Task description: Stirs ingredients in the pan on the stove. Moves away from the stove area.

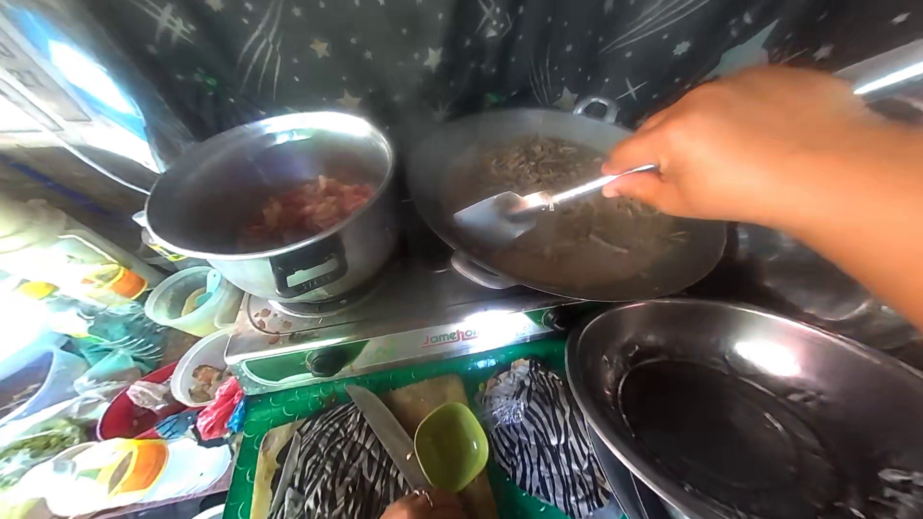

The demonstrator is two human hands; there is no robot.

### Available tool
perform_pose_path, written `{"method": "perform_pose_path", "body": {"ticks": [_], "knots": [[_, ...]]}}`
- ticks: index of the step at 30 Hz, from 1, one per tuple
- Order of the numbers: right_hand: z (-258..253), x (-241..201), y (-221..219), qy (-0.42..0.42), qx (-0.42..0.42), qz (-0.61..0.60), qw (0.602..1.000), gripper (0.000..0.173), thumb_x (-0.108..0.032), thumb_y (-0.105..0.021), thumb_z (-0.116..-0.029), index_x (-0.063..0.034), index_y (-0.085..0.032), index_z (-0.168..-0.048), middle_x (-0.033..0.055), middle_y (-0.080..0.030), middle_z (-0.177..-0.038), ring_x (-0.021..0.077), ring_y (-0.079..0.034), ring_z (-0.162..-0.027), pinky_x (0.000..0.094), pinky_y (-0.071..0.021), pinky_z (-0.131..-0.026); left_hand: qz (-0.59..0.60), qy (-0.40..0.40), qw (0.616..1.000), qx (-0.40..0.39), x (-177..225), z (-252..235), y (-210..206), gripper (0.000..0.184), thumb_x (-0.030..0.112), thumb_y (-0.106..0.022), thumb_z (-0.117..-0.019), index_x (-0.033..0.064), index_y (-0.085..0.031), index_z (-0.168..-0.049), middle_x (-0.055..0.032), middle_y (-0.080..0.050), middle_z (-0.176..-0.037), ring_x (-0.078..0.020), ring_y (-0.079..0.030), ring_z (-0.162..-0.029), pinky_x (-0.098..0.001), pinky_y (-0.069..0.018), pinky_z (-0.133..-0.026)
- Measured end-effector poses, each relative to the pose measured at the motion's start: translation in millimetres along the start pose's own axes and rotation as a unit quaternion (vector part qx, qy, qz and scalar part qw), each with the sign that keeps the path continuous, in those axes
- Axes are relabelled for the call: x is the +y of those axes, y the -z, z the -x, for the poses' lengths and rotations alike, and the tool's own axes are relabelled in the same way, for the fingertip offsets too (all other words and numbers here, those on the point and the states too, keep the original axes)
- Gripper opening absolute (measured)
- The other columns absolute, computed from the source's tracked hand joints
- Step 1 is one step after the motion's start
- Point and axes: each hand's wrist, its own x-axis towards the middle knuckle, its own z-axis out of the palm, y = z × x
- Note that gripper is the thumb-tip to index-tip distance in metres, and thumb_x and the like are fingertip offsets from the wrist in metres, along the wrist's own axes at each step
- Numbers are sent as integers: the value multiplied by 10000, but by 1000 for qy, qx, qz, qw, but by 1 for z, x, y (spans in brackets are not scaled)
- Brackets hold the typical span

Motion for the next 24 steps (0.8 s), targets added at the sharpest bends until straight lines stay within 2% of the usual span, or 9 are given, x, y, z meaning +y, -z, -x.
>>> {"method": "perform_pose_path", "body": {"ticks": [5, 12, 17, 21, 24], "knots": [[-9, 4, 4, 28, 4, -4, 1000, 201, -342, -656, -995, -199, -725, -871, 74, -683, -759, 331, -685, -741, 544, -496, -586, -8, 9, 1000, -5, 0, -1, 0, 183, 137, -604, -1012, 46, -760, -1049, -126, -757, -1093, -266, -735, -1034, -439, -595, -910], [-25, -4, 15, 22, -50, -3, 998, 170, -335, -675, -990, -215, -726, -881, 62, -654, -735, 305, -670, -741, 529, -493, -607, -27, -29, 999, 34, 1, -1, 1, 171, 127, -610, -1005, 55, -763, -1034, -113, -767, -1064, -240, -746, -997, -408, -606, -868], [-26, -4, 9, 19, -51, -9, 998, 168, -337, -671, -993, -215, -732, -893, 68, -669, -755, 320, -679, -759, 541, -501, -613, -34, -24, 998, 44, 0, 2, 0, 165, 140, -620, -1000, 64, -763, -1028, -111, -766, -1053, -238, -747, -975, -397, -606, -857], [-11, -14, 17, -56, -40, -9, 998, 180, -344, -678, -995, -193, -738, -917, 119, -693, -818, 371, -689, -810, 570, -505, -624, -42, -40, 997, 49, 5, 2, 4, 168, 112, -615, -993, 45, -761, -1044, -126, -768, -1051, -264, -748, -989, -416, -601, -885], [6, -25, 35, -112, -18, 3, 994, 216, -320, -655, -1009, -141, -702, -898, 160, -666, -787, 406, -679, -783, 567, -489, -584, -50, -49, 996, 56, 8, 7, 5, 169, 116, -607, -1004, 42, -752, -1048, -128, -764, -1058, -259, -744, -1003, -412, -596, -900]]}}
